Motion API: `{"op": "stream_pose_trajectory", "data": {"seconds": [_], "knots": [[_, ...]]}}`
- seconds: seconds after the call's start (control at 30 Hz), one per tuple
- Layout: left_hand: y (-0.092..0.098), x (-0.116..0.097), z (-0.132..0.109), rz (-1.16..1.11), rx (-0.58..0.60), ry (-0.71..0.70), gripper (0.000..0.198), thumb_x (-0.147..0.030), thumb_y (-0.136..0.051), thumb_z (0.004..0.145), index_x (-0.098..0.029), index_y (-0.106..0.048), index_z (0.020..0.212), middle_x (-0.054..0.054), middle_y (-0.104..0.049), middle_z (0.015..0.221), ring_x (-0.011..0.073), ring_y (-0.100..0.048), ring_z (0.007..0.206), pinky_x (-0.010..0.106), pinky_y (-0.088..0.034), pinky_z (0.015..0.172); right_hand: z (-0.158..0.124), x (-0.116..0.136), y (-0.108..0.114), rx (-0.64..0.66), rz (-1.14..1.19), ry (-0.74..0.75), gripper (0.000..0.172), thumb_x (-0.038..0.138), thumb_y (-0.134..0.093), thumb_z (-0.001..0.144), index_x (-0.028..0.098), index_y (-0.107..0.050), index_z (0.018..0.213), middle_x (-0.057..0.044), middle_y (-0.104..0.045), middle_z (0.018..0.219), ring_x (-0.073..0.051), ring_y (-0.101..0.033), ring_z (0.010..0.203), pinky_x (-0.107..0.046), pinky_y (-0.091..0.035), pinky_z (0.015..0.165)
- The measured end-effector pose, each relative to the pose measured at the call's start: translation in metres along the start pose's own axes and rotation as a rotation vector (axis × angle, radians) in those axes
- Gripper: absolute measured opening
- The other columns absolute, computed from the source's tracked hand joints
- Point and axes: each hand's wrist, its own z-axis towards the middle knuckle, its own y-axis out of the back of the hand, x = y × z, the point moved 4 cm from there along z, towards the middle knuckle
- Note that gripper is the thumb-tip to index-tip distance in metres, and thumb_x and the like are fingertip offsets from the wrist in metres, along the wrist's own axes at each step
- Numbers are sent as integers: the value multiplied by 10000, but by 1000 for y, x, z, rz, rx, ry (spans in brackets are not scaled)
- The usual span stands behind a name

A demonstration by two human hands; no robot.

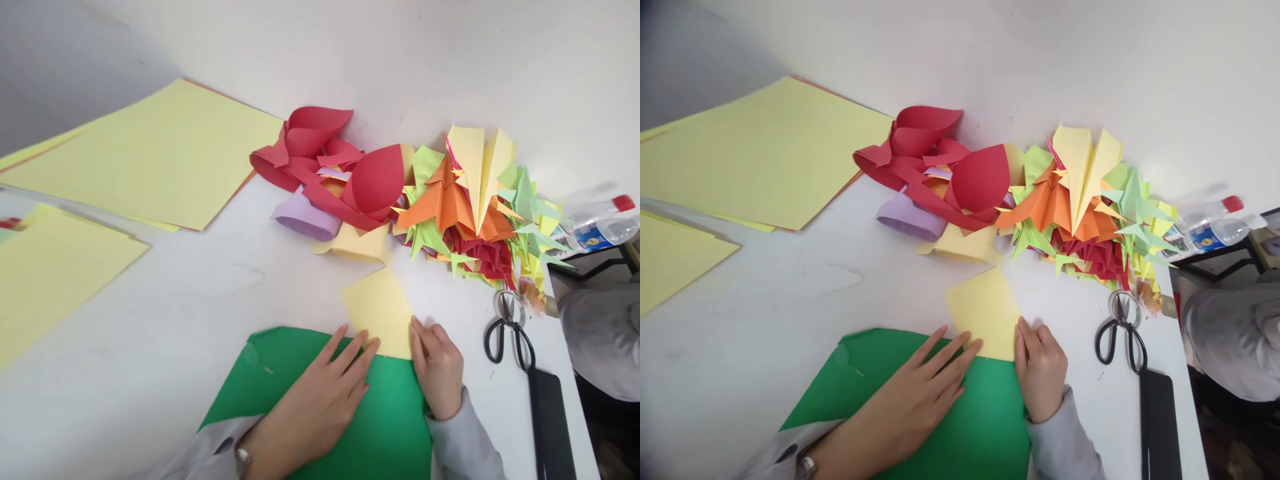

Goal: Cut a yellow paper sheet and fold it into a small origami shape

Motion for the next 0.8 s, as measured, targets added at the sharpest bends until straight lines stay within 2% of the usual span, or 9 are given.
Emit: {"op": "stream_pose_trajectory", "data": {"seconds": [0.17,0.3,0.4,0.5,0.67,0.8], "knots": [[2,1,3,-11,47,-17,208,-273,-540,873,-159,-714,873,115,-590,1275,319,-481,1202,555,-219,1064,-2,0,0,6,6,-2,288,274,-453,965,146,-702,1030,-17,-569,642,-107,-541,541,-219,-418,524],[6,1,7,2,50,-28,233,-281,-523,877,-156,-720,860,118,-631,1211,302,-521,1154,549,-197,1077,-4,0,-1,59,-28,-26,302,314,-458,954,160,-683,1083,-30,-537,687,-137,-532,607,-246,-430,560],[5,-2,8,23,53,-71,255,-287,-504,892,-154,-721,876,135,-652,1183,283,-515,1172,538,-183,1092,-2,2,2,82,-76,7,311,340,-473,937,162,-680,1087,-89,-548,833,-183,-522,727,-312,-458,658],[2,-6,9,43,32,-88,257,-261,-500,898,-122,-716,906,158,-671,1146,273,-531,1154,491,-227,1079,0,7,6,87,-135,37,301,327,-462,938,173,-665,1099,-143,-556,1027,-222,-512,842,-369,-455,738],[-4,-8,11,42,4,11,340,-263,-453,918,-76,-622,1146,156,-649,1180,255,-571,1070,424,-320,1001,-4,13,4,119,-184,40,350,392,-485,914,162,-611,1146,-174,-525,1241,-307,-476,1061,-425,-428,815],[-8,-10,11,29,-2,84,416,-347,-418,935,-80,-577,1212,132,-648,1184,250,-571,1055,410,-345,964,-7,14,2,104,-144,13,417,457,-497,893,149,-585,1160,-184,-499,1307,-322,-458,1131,-453,-405,871]]}}
